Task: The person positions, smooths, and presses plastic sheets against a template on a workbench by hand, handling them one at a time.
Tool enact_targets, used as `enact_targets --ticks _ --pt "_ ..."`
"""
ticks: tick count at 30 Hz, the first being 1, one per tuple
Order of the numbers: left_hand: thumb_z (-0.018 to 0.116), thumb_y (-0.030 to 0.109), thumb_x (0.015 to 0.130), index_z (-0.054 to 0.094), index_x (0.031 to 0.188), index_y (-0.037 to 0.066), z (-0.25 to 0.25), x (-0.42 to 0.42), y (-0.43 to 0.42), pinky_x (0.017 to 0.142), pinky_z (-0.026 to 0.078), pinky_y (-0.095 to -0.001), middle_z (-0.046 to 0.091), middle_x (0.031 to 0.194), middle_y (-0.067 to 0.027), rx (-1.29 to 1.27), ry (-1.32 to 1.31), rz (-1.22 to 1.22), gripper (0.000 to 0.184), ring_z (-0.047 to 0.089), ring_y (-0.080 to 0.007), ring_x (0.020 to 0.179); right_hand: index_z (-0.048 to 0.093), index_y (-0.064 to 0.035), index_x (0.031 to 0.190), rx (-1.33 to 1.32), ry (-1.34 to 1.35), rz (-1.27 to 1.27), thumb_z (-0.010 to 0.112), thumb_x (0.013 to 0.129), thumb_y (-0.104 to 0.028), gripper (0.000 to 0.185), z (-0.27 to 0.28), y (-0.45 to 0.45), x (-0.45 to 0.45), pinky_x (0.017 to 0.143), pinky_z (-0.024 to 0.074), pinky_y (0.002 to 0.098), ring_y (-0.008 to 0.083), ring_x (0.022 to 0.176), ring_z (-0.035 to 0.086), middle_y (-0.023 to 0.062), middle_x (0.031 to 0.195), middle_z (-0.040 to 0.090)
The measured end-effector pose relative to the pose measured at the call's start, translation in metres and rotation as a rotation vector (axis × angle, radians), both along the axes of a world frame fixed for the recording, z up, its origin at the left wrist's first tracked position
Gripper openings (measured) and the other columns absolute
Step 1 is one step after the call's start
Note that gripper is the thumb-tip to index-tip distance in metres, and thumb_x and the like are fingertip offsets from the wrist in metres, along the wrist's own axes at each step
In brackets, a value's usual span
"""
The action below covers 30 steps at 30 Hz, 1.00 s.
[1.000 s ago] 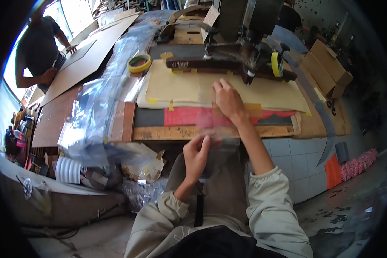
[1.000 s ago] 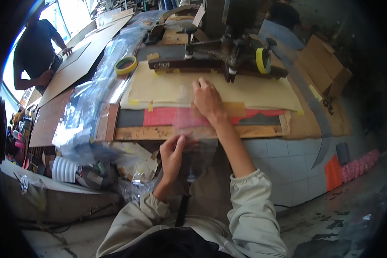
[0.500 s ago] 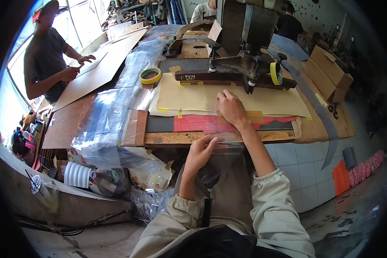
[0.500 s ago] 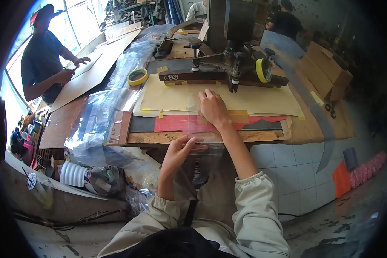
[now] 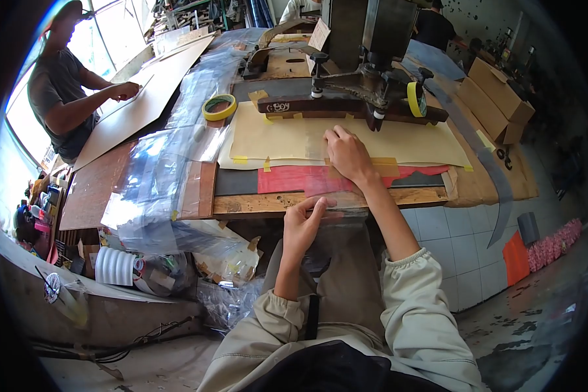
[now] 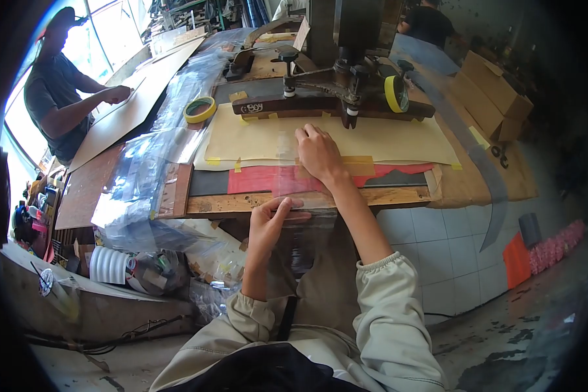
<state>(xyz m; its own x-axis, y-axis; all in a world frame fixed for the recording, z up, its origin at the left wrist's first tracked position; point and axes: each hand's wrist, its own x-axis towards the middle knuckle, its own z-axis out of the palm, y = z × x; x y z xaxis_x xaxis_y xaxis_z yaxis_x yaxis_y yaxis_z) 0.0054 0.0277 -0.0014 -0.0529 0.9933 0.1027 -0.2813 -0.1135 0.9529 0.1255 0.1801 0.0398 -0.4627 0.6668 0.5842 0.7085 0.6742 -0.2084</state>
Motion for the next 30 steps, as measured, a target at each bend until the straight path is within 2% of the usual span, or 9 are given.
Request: enact_targets --ticks 9,30 --pt "0.055 0.017 0.098 0.067 0.093 -0.011 0.0064 0.0050 -0.0023 0.066 0.056 -0.0250 0.070 0.079 -0.0132 0.003 -0.016 0.080 0.031 0.072 -0.0213 0.074 0.059 0.0012 0.090 -0.005 0.014 0.018 0.050 0.083 -0.005 0.013 -0.0024 0.0014 0.0002 0.082 0.0496 0.0460 0.0375 0.090 0.062 0.0195 0.092 0.061" --pt "0.054 0.016 0.098 0.066 0.094 -0.011 0.0037 0.0051 -0.0008 0.066 0.055 -0.0241 0.070 0.081 -0.0104 -0.005 0.001 0.073 0.030 0.072 -0.0209 0.076 0.060 0.0002 0.092 0.008 0.014 0.005 0.053 0.082 -0.004 0.013 -0.0004 -0.0013 0.0006 0.083 0.0496 0.0445 0.0355 0.090 0.062 0.0177 0.092 0.062"
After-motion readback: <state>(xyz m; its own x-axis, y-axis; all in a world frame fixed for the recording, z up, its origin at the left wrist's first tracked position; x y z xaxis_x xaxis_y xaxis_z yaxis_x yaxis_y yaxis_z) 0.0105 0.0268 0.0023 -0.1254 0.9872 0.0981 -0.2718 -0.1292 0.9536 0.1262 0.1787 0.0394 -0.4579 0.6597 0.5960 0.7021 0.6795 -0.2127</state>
